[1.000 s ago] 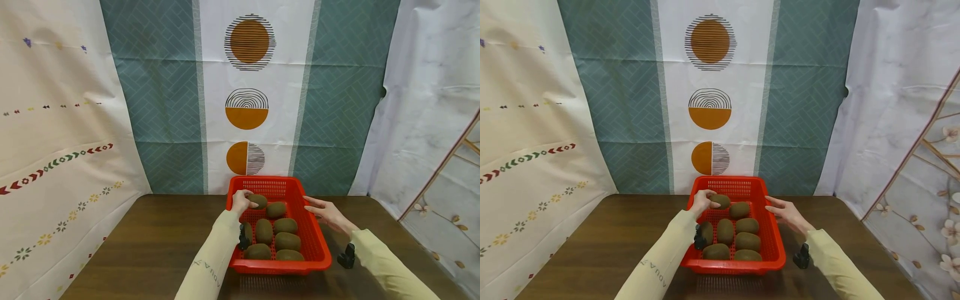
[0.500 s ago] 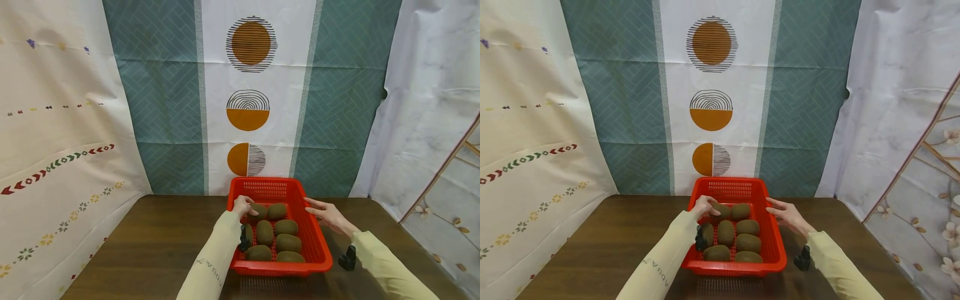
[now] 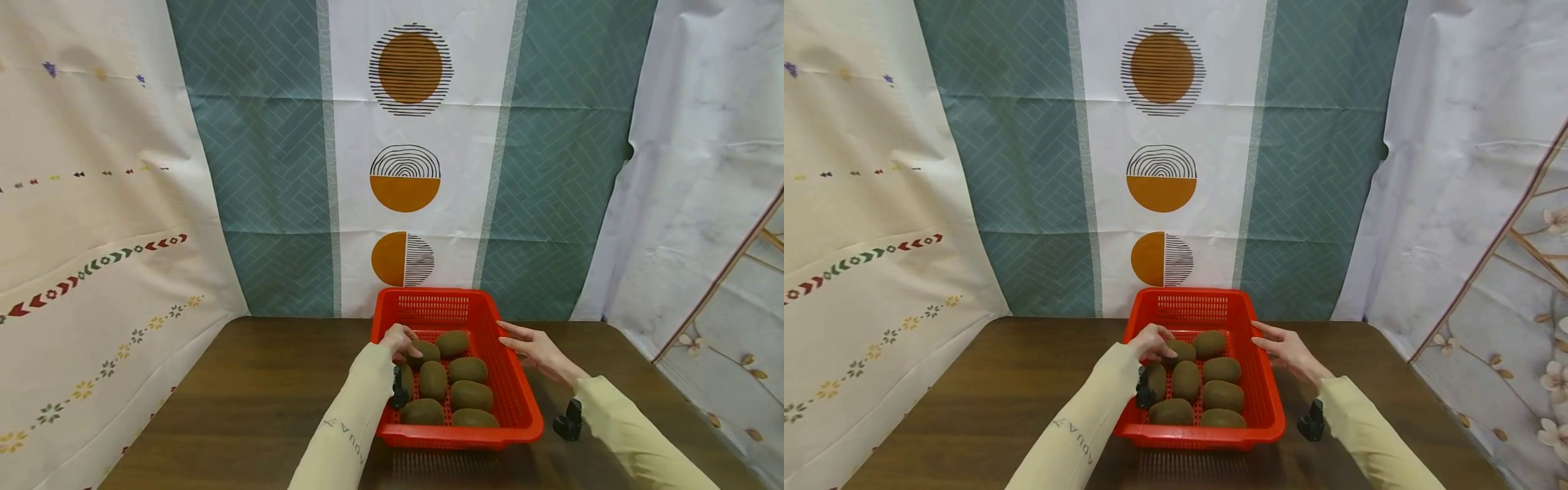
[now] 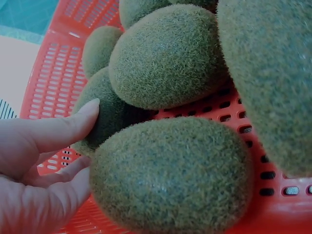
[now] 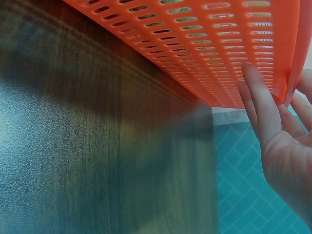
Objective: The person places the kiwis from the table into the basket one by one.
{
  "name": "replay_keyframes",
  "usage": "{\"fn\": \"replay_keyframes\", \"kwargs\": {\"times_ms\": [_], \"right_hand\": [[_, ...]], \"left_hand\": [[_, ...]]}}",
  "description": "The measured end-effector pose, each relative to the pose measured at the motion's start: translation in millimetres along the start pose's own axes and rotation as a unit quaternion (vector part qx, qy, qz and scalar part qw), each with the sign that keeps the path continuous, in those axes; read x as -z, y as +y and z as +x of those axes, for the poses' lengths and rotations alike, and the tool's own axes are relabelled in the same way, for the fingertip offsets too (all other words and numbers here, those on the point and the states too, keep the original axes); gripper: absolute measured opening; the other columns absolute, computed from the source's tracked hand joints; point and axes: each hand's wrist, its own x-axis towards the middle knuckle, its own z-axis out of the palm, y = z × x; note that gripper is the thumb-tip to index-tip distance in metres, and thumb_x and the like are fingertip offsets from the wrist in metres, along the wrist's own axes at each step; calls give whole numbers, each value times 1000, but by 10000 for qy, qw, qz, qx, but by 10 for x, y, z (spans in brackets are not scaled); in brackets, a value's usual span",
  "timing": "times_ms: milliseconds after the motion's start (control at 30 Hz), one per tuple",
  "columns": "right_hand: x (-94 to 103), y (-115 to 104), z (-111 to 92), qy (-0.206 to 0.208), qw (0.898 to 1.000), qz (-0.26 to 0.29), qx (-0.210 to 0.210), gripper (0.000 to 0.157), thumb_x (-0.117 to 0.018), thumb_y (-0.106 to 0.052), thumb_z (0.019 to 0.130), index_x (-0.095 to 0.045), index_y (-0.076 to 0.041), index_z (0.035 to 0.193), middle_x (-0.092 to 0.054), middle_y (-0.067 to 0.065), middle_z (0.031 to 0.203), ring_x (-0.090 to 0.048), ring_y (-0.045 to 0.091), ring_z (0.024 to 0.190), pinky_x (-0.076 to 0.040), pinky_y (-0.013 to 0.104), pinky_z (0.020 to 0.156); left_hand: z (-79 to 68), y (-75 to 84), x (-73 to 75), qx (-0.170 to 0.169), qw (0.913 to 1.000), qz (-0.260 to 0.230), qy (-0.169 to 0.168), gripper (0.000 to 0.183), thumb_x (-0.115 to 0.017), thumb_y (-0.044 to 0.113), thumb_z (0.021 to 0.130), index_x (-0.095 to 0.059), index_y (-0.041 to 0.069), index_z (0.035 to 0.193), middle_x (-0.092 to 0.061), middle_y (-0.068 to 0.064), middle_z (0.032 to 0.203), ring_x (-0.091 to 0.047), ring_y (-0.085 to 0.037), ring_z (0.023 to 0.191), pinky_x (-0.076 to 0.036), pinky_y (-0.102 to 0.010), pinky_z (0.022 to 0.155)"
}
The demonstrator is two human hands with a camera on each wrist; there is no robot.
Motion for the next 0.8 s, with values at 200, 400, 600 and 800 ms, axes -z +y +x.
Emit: {"fn": "replay_keyframes", "kwargs": {"times_ms": [200, 400, 600, 800], "right_hand": [[-6, 7, 13, -22, 10000, 72, -35, 56, -53, -15, 93, -27, 1, 140, -34, 28, 134, -49, 37, 108, -45, 49, 77], [18, 21, 38, 53, 10000, -10, -29, 57, -55, -17, 92, -30, 0, 140, -36, 26, 133, -50, 35, 108, -46, 48, 76], [46, 37, 38, 17, 9999, -118, 10, 56, -54, -18, 92, -29, 0, 140, -37, 26, 133, -51, 34, 107, -46, 48, 77], [63, 50, 24, 13, 9999, -156, 27, 56, -53, -17, 93, -29, 1, 140, -35, 27, 133, -51, 35, 107, -45, 49, 78]], "left_hand": [[10, -8, 21, 37, 9998, 200, 47, 33, -74, -6, 70, -63, -3, 101, -56, -13, 94, -55, -27, 82, -51, -40, 67], [16, 10, 28, -68, 9993, 355, 21, 34, -74, -6, 70, -62, -4, 101, -57, -13, 96, -54, -26, 80, -49, -40, 72], [-11, 75, 48, -116, 9983, 572, 32, 36, -76, -5, 68, -63, -4, 101, -57, -13, 97, -52, -27, 83, -48, -42, 74], [-33, 199, 88, -366, 9983, 459, -51, 40, -76, -5, 68, -60, -5, 105, -56, -18, 107, -50, -29, 93, -45, -42, 80]]}}
